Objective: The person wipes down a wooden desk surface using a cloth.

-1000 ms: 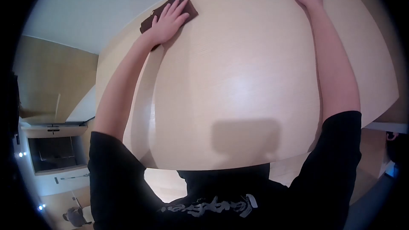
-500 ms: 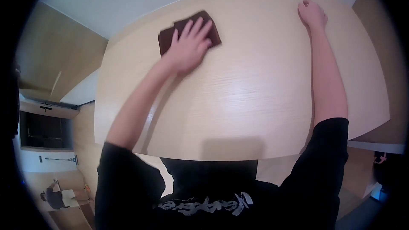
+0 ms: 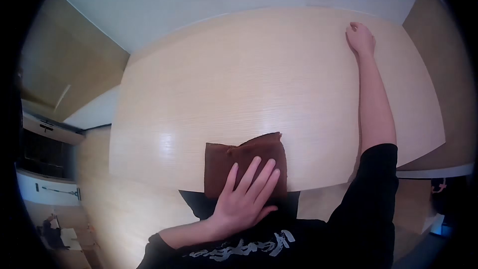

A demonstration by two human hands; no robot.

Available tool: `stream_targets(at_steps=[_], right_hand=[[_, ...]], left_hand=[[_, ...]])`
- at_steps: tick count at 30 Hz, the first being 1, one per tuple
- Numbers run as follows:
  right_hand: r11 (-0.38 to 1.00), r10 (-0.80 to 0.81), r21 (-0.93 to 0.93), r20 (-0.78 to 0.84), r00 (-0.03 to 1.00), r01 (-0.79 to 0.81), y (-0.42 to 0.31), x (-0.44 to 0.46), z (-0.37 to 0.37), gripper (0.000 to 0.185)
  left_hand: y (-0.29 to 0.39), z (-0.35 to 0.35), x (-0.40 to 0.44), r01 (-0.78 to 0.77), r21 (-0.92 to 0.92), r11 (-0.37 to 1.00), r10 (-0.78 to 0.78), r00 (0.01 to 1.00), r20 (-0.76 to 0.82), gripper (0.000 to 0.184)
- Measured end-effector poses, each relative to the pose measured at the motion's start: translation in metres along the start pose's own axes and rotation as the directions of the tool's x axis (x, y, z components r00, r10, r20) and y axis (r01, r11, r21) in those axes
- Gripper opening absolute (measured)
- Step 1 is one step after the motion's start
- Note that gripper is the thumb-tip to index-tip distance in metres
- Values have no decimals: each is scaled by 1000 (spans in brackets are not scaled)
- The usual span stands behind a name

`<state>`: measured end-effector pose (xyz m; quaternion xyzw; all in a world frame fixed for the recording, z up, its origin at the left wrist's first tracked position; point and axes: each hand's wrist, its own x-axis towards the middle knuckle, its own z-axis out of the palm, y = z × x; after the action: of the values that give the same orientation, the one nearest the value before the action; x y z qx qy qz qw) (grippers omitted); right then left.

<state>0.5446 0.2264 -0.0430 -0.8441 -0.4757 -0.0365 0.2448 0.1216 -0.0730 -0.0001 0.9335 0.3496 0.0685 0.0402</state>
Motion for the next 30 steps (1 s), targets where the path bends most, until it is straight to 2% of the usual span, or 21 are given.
stream_targets(at_steps=[3,5,9,12,16,22,26,30], right_hand=[[1000,-3,-2,6,1000,3,1,1,0,45],[1000,-10,-9,8,1000,10,3,5,2,45],[1000,-21,-18,23,1000,21,10,13,9,47],[999,-35,-10,20,999,35,16,12,6,48],[999,-35,1,5,999,35,17,7,6,49],[1000,-10,10,-4,1000,10,15,4,6,48],[1000,18,-4,-3,1000,-18,3,0,0,46],[999,44,-11,-17,999,-44,1,-4,-3,44]], left_hand=[[-13,-8,12,-1,-67,998,1,1000,4,78],[-34,-16,32,4,-115,993,3,998,61,80],[-88,1,80,16,-8,1000,-16,998,-56,66],[-130,7,123,39,72,997,-38,999,-9,61],[-183,4,189,148,86,985,-158,979,129,62],[-256,11,270,296,59,953,-300,948,101,66],[-278,13,292,350,58,935,-353,933,71,65],[-267,13,281,345,68,936,-348,937,35,62]])
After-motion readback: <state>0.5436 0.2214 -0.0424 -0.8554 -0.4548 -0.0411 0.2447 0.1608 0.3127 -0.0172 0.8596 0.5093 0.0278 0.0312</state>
